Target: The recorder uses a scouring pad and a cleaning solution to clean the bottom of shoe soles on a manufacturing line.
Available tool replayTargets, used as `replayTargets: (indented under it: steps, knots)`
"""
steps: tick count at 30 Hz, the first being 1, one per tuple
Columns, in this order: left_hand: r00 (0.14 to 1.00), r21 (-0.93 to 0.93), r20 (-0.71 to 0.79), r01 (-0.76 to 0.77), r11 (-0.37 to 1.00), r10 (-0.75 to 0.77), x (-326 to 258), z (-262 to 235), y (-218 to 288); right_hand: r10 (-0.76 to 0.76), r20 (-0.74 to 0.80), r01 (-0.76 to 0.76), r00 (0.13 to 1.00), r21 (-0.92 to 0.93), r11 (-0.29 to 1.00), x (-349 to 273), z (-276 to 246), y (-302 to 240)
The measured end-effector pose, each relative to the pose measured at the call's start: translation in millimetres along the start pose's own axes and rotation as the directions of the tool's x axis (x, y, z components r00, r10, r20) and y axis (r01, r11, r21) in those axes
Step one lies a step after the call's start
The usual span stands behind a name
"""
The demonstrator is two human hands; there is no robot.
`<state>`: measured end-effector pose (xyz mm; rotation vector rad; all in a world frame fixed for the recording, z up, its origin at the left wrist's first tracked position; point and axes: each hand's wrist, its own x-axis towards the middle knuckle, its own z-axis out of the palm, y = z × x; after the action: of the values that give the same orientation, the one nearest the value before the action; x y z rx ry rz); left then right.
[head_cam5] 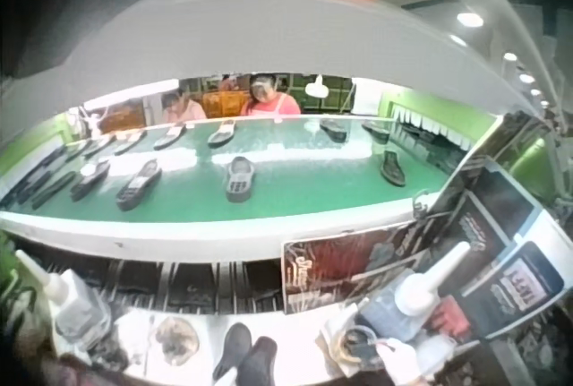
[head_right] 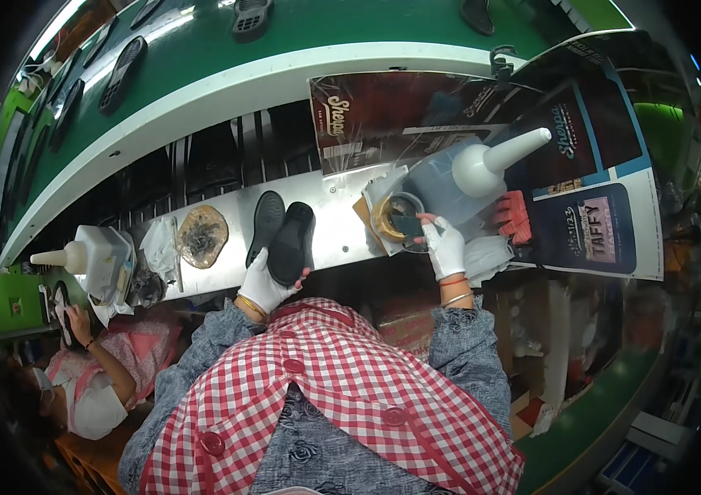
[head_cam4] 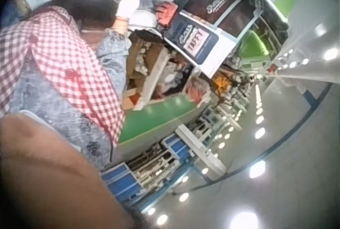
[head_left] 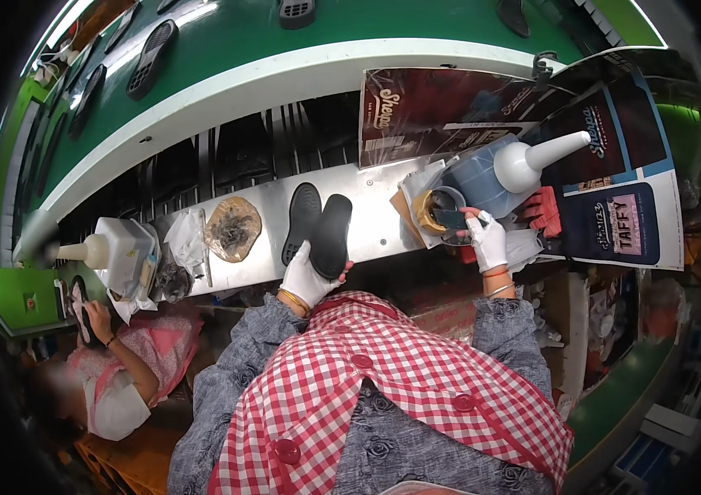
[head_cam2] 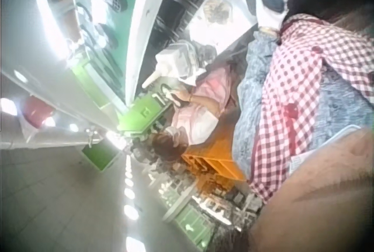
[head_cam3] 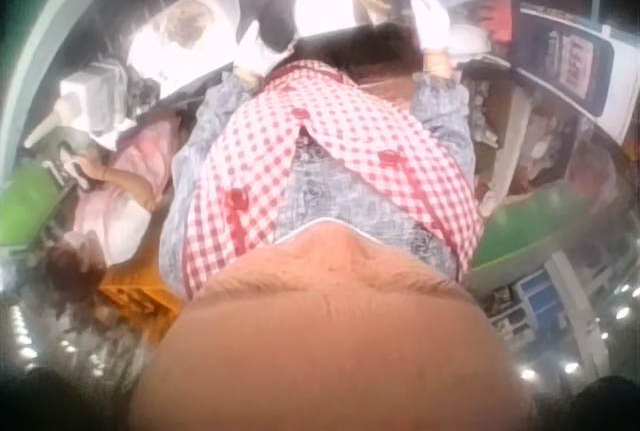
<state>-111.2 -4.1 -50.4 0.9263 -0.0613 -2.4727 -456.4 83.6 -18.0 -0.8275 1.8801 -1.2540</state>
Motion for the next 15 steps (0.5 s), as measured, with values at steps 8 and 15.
replayTargets:
  steps: [8,15]
  knots:
    - [0.951,-0.107,0.281,-0.099,0.989,0.126,-25,56,13,-0.043,0.129,-0.018,0.991,0.438,0.899,-43,42,-94]
    - [0.866,-0.196,0.464,-0.104,0.975,0.185,-50,81,17,-0.202,0.225,0.063,0.953,0.507,0.859,-77,105,-156]
